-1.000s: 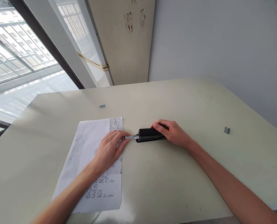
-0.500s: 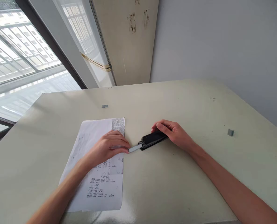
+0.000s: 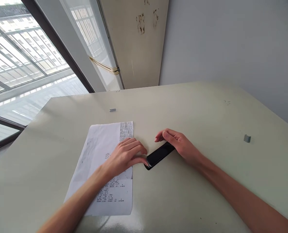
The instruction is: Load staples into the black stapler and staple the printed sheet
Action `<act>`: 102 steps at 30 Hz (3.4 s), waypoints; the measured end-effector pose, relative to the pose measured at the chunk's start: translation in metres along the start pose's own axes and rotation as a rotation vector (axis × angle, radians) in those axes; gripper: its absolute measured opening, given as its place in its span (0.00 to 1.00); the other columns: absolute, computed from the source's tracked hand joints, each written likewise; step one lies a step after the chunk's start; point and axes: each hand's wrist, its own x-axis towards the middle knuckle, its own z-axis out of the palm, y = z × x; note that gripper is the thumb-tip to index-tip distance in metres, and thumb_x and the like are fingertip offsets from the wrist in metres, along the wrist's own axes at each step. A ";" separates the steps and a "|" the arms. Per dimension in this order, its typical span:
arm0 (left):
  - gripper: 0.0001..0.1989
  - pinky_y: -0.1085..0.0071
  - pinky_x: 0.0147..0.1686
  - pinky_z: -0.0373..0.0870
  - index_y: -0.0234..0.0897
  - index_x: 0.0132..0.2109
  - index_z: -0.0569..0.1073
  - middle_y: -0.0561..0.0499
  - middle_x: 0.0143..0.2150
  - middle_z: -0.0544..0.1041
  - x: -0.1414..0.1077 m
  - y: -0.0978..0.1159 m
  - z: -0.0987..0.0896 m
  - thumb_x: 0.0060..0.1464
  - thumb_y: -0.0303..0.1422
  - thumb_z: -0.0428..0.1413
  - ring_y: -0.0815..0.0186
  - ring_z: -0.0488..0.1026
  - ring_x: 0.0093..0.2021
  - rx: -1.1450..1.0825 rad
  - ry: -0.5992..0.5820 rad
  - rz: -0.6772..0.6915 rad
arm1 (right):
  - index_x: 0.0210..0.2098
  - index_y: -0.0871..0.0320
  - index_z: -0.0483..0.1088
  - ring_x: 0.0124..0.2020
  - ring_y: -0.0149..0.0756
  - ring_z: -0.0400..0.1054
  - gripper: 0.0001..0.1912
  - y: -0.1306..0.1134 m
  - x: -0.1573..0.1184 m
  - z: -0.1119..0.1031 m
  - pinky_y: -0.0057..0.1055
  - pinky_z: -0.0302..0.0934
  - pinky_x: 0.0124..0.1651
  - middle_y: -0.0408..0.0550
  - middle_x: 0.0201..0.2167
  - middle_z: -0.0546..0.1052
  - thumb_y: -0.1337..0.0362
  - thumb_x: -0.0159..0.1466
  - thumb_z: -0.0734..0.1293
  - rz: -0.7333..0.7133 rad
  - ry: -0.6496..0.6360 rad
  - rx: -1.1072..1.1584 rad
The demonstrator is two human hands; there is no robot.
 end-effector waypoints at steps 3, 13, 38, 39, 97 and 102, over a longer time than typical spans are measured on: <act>0.18 0.64 0.42 0.68 0.39 0.44 0.76 0.50 0.39 0.82 -0.001 -0.004 0.000 0.74 0.47 0.51 0.63 0.75 0.38 0.018 -0.011 -0.001 | 0.41 0.51 0.77 0.55 0.46 0.75 0.27 0.002 -0.001 0.003 0.39 0.66 0.60 0.49 0.47 0.82 0.36 0.72 0.61 -0.012 0.005 0.009; 0.22 0.61 0.51 0.72 0.41 0.54 0.76 0.46 0.50 0.81 -0.003 -0.015 -0.021 0.65 0.54 0.60 0.58 0.77 0.49 -0.014 -0.028 -0.033 | 0.45 0.51 0.78 0.40 0.38 0.73 0.19 0.013 0.000 -0.010 0.33 0.65 0.41 0.45 0.42 0.81 0.47 0.61 0.78 -0.197 -0.222 -0.229; 0.25 0.62 0.48 0.70 0.41 0.37 0.77 0.50 0.40 0.81 -0.012 -0.091 -0.058 0.69 0.55 0.48 0.59 0.74 0.41 0.074 0.106 -0.606 | 0.44 0.51 0.78 0.41 0.40 0.75 0.15 0.020 -0.001 -0.001 0.36 0.67 0.44 0.45 0.42 0.83 0.53 0.62 0.78 -0.242 -0.120 -0.301; 0.26 0.63 0.47 0.70 0.41 0.35 0.77 0.50 0.40 0.81 -0.012 -0.090 -0.057 0.68 0.56 0.49 0.59 0.74 0.41 0.063 0.097 -0.602 | 0.44 0.51 0.78 0.41 0.40 0.75 0.15 0.020 -0.001 0.000 0.36 0.67 0.44 0.45 0.42 0.82 0.53 0.62 0.78 -0.248 -0.119 -0.301; 0.27 0.37 0.77 0.48 0.45 0.71 0.70 0.43 0.82 0.41 -0.067 0.041 0.034 0.71 0.49 0.55 0.39 0.40 0.80 0.060 -0.001 -0.069 | 0.62 0.46 0.74 0.76 0.54 0.56 0.29 -0.026 0.009 0.052 0.59 0.50 0.77 0.46 0.72 0.70 0.41 0.77 0.52 0.020 0.048 -0.713; 0.27 0.38 0.77 0.48 0.48 0.72 0.69 0.48 0.82 0.42 -0.067 0.040 0.034 0.71 0.48 0.55 0.40 0.40 0.81 0.049 0.015 -0.069 | 0.64 0.45 0.73 0.76 0.54 0.56 0.30 -0.030 0.007 0.052 0.61 0.53 0.76 0.44 0.72 0.70 0.40 0.77 0.51 0.041 0.035 -0.729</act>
